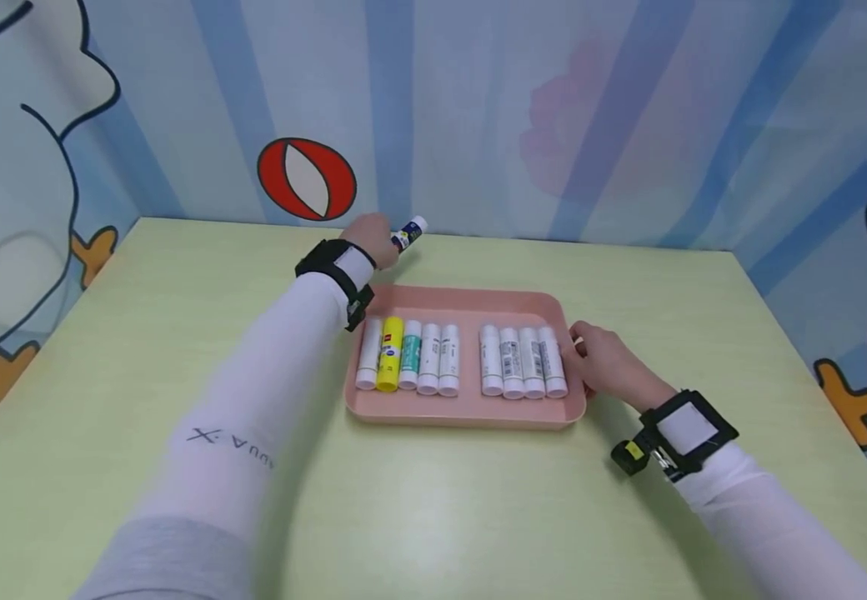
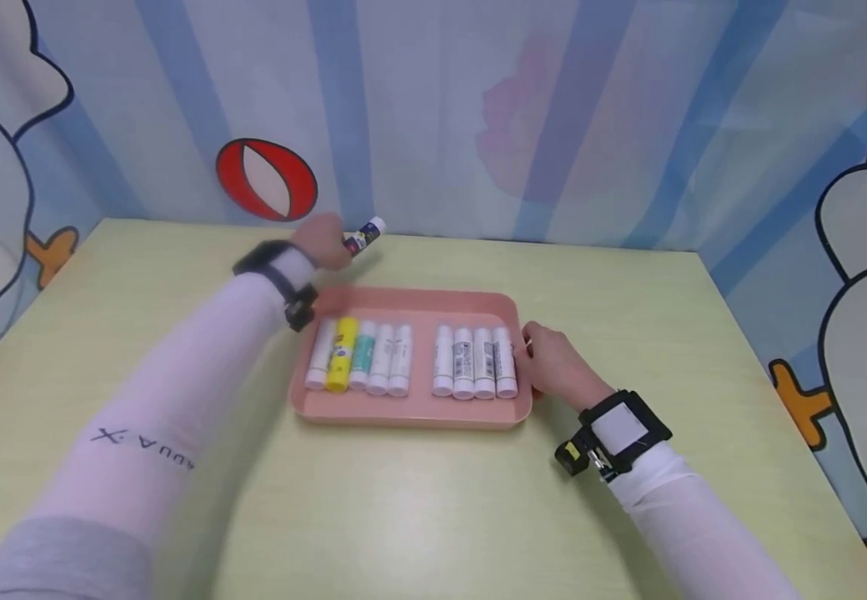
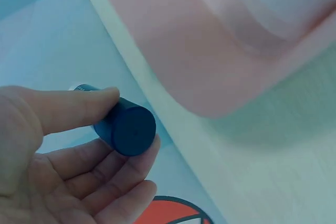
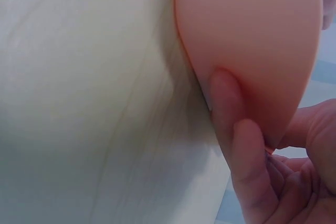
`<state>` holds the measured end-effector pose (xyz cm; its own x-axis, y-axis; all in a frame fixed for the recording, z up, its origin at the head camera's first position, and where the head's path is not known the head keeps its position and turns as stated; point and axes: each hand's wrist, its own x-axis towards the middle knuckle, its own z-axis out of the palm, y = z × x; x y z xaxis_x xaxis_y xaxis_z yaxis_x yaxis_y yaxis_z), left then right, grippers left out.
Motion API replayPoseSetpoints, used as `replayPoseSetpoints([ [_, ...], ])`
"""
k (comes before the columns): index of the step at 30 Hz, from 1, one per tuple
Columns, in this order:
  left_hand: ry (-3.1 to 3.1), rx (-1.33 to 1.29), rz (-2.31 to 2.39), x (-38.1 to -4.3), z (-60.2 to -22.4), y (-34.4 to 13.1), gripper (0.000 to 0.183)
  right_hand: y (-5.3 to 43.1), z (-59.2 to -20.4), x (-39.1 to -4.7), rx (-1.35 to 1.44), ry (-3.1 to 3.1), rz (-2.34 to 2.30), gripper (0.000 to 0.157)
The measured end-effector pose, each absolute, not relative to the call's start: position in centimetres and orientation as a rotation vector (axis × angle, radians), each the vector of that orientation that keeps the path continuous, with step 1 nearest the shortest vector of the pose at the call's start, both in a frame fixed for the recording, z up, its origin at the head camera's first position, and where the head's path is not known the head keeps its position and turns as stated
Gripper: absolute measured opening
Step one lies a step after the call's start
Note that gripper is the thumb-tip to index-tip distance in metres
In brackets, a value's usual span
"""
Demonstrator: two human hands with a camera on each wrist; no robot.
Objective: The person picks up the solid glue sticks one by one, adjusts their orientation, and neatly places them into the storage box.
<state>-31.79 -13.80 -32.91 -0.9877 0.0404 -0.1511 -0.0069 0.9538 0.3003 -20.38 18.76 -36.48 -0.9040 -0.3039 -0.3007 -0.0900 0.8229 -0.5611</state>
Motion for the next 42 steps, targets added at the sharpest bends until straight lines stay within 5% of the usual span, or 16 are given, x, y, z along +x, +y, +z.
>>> replayPoseSetpoints([
  [22, 2.91, 0.317, 0.554, -25.5, -31.9, -13.0, 0.027, 19.3, -35.0, -20.6, -0.387, 2.97, -0.486, 0.031],
  [42, 3.001, 0.825, 0.244, -19.5, -31.4, -10.4, 0.039, 12.9, -32.3, -20.8, -0.85, 2.9, -0.537, 0.076],
])
